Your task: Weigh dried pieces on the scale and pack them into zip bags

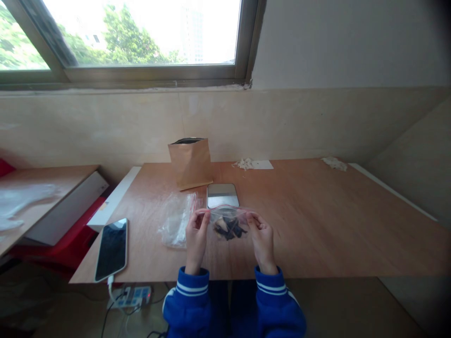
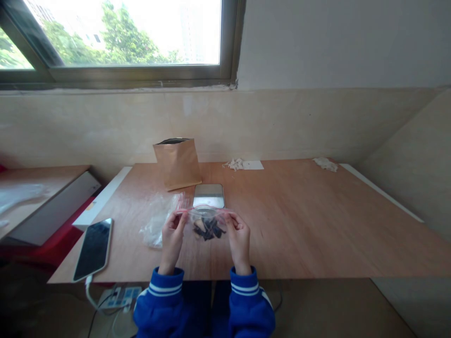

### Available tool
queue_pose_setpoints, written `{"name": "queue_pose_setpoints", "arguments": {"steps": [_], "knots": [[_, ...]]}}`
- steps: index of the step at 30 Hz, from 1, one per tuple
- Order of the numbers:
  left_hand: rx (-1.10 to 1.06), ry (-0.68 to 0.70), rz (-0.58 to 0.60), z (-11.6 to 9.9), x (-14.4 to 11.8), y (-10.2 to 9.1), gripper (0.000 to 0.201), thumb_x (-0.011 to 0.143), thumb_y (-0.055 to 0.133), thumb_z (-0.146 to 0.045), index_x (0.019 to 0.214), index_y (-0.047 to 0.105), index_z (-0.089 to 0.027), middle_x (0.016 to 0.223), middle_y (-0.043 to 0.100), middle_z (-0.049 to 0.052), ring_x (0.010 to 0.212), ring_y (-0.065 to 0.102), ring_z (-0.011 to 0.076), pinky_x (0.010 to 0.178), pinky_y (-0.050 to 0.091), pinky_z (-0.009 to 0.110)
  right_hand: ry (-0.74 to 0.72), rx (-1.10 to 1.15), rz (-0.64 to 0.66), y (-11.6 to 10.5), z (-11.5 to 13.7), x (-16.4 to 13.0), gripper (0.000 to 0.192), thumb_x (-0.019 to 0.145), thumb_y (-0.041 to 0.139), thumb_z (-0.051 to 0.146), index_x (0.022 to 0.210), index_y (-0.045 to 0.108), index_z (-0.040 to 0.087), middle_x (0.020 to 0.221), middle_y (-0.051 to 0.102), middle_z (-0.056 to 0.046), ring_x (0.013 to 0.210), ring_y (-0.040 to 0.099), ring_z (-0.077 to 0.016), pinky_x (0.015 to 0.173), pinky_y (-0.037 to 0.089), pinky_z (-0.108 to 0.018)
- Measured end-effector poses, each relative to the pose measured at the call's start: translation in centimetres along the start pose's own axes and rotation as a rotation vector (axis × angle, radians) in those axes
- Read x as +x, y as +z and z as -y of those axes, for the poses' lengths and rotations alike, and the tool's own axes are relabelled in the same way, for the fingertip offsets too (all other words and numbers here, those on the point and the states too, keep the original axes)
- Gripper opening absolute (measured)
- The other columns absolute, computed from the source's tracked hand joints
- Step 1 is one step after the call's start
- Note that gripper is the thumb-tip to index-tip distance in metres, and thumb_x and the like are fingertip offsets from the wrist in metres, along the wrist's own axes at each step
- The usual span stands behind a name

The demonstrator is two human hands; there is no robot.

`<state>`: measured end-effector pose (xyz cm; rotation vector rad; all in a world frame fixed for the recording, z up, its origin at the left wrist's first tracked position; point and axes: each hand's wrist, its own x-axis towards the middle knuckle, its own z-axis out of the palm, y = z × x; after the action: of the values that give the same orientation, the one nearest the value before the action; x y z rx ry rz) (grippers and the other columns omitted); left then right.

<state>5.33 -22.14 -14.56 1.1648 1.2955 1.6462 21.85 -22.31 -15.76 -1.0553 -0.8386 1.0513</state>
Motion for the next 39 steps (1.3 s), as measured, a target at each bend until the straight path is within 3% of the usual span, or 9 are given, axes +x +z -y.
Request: {"name": "queue_pose_setpoints", "arguments": {"steps": [6, 16, 25, 33, 39], "knots": [[-0.009, -0.028, 0.003, -0.09, -0.02, -0.39, 0.033, 0.082, 0.068, -0.050, 0.088, 0.069, -0.018, 0.081, 0.068, 0.004, 0.079, 0.063, 0.0180, 0.073, 0.051, 0.028, -0.012, 0.017, -0.034, 0.02, 0.04, -0.10, 0.037, 0.078, 0.073, 0.051, 0.090, 0.072, 0.017, 0.095, 0.077, -0.012, 0.087, 0.075, -0.0262, 0.081, 0.061, -0.040], [-0.028, -0.019, 0.110, -0.52, 0.04, -0.02, 0.029, 0.080, 0.071, -0.046, 0.087, 0.073, -0.018, 0.082, 0.071, 0.006, 0.076, 0.065, 0.0180, 0.071, 0.052, 0.028, -0.059, 0.029, -0.067, 0.64, 0.32, -0.52, 0.034, 0.082, 0.069, 0.050, 0.088, 0.068, 0.017, 0.097, 0.077, -0.010, 0.081, 0.074, -0.0233, 0.077, 0.060, -0.036], [0.003, -0.037, 0.075, -0.03, -0.18, -0.38, 0.029, 0.079, 0.072, -0.046, 0.084, 0.073, -0.017, 0.074, 0.070, 0.004, 0.073, 0.065, 0.0176, 0.068, 0.050, 0.027, -0.110, -0.036, -0.130, 0.68, 0.58, -0.63, 0.036, 0.081, 0.069, 0.053, 0.086, 0.071, 0.017, 0.094, 0.076, -0.010, 0.081, 0.073, -0.0226, 0.080, 0.059, -0.036], [-0.080, -0.010, 0.040, -0.17, -0.31, -0.07, 0.029, 0.083, 0.069, -0.046, 0.086, 0.069, -0.017, 0.082, 0.069, 0.004, 0.079, 0.064, 0.0169, 0.073, 0.050, 0.027, -0.048, -0.008, 0.016, 0.18, -0.01, -0.45, 0.038, 0.080, 0.070, 0.054, 0.092, 0.075, 0.018, 0.093, 0.077, -0.009, 0.086, 0.073, -0.0244, 0.079, 0.058, -0.037], [-0.119, -0.008, 0.055, 0.26, -0.48, 0.19, 0.025, 0.084, 0.069, -0.042, 0.083, 0.069, -0.018, 0.083, 0.068, 0.003, 0.081, 0.063, 0.0165, 0.077, 0.049, 0.027, -0.023, 0.016, 0.013, 0.47, -0.21, -0.69, 0.031, 0.079, 0.074, 0.049, 0.087, 0.074, 0.019, 0.091, 0.078, -0.008, 0.082, 0.073, -0.0225, 0.074, 0.059, -0.035]]}}
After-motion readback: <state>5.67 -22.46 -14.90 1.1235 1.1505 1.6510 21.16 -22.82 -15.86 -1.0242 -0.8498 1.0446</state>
